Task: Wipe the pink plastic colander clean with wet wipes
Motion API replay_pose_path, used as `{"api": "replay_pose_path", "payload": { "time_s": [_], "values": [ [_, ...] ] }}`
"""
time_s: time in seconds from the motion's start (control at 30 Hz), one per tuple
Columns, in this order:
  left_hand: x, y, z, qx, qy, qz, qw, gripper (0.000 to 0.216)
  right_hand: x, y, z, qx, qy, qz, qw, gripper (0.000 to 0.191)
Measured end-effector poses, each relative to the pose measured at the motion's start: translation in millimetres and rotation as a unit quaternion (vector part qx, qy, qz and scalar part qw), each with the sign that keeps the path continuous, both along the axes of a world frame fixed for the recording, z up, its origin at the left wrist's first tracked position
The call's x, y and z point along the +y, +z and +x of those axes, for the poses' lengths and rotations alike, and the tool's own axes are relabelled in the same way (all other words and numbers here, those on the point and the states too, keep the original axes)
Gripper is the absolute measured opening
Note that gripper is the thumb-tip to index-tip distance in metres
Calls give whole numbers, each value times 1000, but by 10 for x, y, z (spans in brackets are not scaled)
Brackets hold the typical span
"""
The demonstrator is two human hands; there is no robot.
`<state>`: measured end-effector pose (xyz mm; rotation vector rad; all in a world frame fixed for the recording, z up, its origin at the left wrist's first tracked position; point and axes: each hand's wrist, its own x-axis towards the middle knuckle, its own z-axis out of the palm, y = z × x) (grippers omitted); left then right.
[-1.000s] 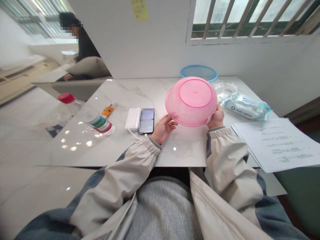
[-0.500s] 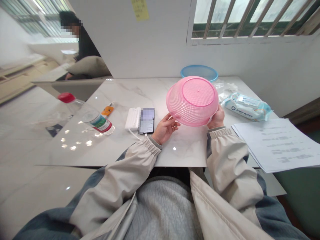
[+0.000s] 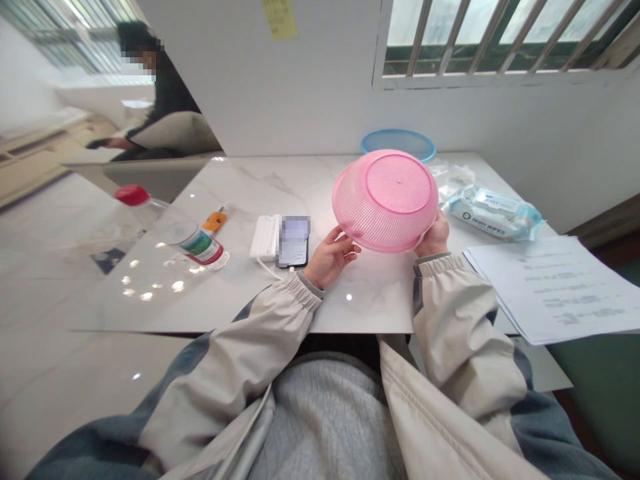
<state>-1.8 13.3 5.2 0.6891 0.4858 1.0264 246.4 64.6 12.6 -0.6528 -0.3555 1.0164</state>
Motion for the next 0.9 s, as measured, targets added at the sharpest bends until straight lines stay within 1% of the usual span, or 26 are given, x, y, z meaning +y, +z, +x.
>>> {"api": "replay_pose_path", "payload": {
  "time_s": [0.23, 0.43, 0.77, 0.9],
  "values": [
    [-9, 7, -4, 7, -8, 3, 1000, 39, -3, 3, -2, -4, -12, 1, 1000, 36],
    [-30, 4, 4, 38, -20, 13, 999, 42, 1, -9, -28, -18, 24, 35, 999, 37],
    [-28, -37, 11, 73, -34, 6, 997, 44, 5, 10, -30, 7, 30, -10, 999, 36],
    [-20, -17, 8, 79, -27, 7, 996, 38, 9, 33, -17, 22, 17, -17, 999, 36]
  ]
}}
